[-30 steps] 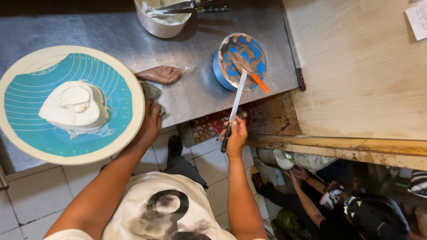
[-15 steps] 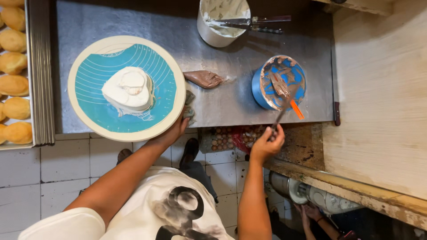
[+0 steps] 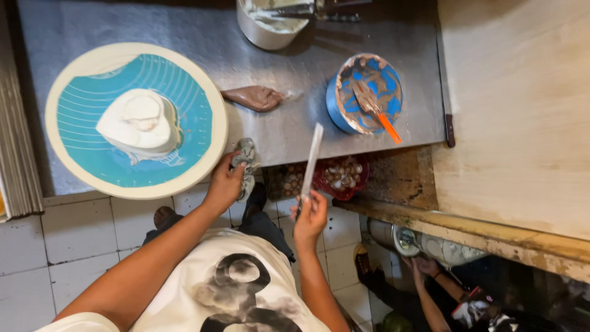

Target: The person applies white icing to a heart-shaped cake using a spatula, smoothing the surface and sides, and then places the cake onto a black plastic base.

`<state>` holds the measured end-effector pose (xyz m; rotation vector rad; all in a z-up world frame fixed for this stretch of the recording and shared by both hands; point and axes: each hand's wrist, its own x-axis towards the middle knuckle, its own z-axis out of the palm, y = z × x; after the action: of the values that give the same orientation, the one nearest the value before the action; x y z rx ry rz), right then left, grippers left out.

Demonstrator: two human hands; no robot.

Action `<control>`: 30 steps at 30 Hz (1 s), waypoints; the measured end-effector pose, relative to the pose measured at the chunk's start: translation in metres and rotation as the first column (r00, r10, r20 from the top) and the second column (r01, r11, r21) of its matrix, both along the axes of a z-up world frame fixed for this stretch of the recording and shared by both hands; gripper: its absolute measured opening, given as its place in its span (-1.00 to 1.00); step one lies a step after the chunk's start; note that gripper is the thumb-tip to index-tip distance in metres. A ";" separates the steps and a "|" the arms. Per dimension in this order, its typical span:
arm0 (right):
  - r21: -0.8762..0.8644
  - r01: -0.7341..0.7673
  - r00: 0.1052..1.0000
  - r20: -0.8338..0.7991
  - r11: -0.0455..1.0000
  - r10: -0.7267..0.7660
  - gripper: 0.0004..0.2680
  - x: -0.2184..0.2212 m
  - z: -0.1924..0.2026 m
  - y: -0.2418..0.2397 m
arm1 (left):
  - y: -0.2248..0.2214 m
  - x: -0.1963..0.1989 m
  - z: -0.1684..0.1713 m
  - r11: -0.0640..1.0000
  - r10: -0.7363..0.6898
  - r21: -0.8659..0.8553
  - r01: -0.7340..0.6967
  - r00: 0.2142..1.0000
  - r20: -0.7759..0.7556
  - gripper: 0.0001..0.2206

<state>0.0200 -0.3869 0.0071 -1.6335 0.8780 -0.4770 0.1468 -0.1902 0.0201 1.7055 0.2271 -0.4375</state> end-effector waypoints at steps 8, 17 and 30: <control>0.190 -0.142 0.980 0.164 0.971 0.112 -0.85 0.043 0.030 0.015 | -0.035 0.002 -0.009 0.869 0.087 -0.469 -0.154 0.983 -0.162 -0.69; 0.159 -0.194 0.981 0.038 0.968 0.190 -0.81 0.107 -0.007 -0.021 | -0.022 -0.001 -0.019 0.871 0.208 -0.404 -0.280 0.954 -0.215 -0.72; -0.410 -0.788 0.553 -0.144 0.459 0.821 -0.84 0.151 0.038 0.009 | -0.048 0.039 0.006 0.861 0.319 -0.396 -0.319 0.945 -0.066 -0.54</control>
<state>0.1708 -0.3784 0.0454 -2.2054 -0.1855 -0.0266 0.1854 -0.2384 0.0261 1.2325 0.3854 -0.2143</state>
